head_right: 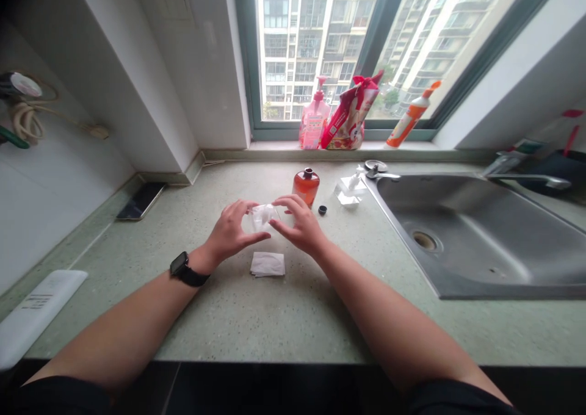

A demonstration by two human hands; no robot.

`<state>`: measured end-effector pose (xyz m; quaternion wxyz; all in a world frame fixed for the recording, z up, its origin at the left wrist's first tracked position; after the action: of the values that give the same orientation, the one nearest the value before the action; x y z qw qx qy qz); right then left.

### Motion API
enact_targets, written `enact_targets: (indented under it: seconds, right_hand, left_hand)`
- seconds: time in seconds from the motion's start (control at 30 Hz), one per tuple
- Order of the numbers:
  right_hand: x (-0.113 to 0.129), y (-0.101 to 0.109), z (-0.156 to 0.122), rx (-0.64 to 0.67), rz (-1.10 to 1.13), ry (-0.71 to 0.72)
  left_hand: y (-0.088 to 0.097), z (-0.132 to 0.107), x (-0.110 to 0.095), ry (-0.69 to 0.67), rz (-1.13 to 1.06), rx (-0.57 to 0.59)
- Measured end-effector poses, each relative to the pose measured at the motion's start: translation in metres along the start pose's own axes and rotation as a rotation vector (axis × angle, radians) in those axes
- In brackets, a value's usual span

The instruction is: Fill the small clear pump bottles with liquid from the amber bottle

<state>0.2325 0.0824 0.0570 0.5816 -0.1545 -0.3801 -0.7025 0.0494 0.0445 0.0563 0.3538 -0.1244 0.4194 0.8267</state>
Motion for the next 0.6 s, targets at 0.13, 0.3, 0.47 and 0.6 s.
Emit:
enact_targets:
  seconds: [0.13,0.3,0.47,0.6]
  right_hand:
    - [0.0016,-0.0073,-0.0024,0.006,-0.021,0.022]
    - [0.0046,-0.0058,-0.0008,-0.045,-0.004,0.028]
    - [0.0043,-0.0047,0.0021,-0.015,0.012,0.019]
    - [0.0015,-0.0056,0.0019,0.022,0.050,0.028]
  left_hand:
    - [-0.0094,-0.0028,-0.0018,-0.041,0.023,0.043]
    - [-0.0117,-0.0033,-0.0024,-0.062,0.024,0.059]
    - [-0.0119,-0.0026,-0.0011,-0.072,-0.007,0.072]
    - [-0.0119,-0.0027,-0.0008,-0.089,-0.031,0.083]
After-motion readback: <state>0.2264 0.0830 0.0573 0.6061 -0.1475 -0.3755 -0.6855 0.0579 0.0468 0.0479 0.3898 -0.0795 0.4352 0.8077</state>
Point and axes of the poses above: each hand's wrist, its own z-axis towards the middle knuckle, its own y-axis out of the back of the hand, x = y × z, the point moved 8 cm from there along z, towards the middle knuckle, and after that the axes turned 11 degrees about -x, right-handed, at the moved point
